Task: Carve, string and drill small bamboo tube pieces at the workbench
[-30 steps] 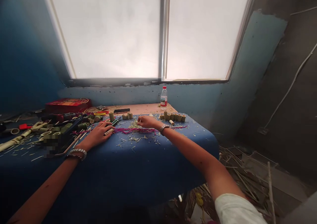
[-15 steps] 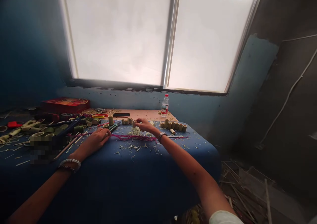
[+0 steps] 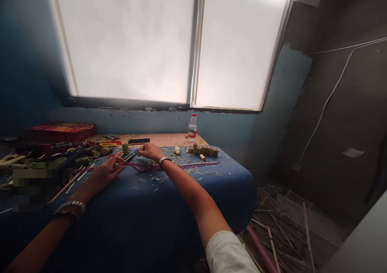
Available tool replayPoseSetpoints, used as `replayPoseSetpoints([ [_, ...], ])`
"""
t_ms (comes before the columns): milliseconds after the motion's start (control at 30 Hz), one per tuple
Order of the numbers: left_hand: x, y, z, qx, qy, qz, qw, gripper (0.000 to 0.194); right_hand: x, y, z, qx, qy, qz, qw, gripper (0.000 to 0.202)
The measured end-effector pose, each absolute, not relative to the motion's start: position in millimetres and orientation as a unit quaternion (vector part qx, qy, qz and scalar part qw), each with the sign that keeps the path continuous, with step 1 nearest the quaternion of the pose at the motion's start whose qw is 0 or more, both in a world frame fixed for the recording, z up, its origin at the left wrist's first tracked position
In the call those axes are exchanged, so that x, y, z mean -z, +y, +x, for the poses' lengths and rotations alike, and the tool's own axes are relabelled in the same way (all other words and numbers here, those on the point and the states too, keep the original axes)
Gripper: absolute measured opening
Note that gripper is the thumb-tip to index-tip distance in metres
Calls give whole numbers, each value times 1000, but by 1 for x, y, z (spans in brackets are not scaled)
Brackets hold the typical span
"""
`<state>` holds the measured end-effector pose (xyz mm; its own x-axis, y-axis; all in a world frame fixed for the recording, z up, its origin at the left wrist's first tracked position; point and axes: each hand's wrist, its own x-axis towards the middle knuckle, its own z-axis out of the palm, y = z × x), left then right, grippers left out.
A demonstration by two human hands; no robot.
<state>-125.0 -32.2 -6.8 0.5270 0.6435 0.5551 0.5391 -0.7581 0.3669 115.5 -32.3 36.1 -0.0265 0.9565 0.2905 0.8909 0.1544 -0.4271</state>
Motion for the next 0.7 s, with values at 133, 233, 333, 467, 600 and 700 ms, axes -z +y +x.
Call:
replayPoseSetpoints([
  [133, 8, -34, -125, -368, 334, 861, 102, 33, -35, -31, 111, -64, -709, -655, 253, 20],
  [233, 8, -36, -126, -404, 339, 843, 107, 38, -41, -35, 105, -40, -698, -653, 290, 15],
  [333, 0, -40, -126, -439, 338, 824, 121, 40, -51, -49, 93, -84, -722, -600, 335, 26],
  [467, -18, -44, -123, -485, 333, 800, 117, 38, -66, -75, 73, -304, -787, -442, 305, 44],
  [600, -36, -49, -113, -520, 326, 789, 15, 33, -82, -89, 66, -375, -754, -419, 340, 49],
  [700, -47, -55, -100, -564, 325, 759, -24, 38, -96, -92, 70, -377, -735, -426, 369, 47],
])
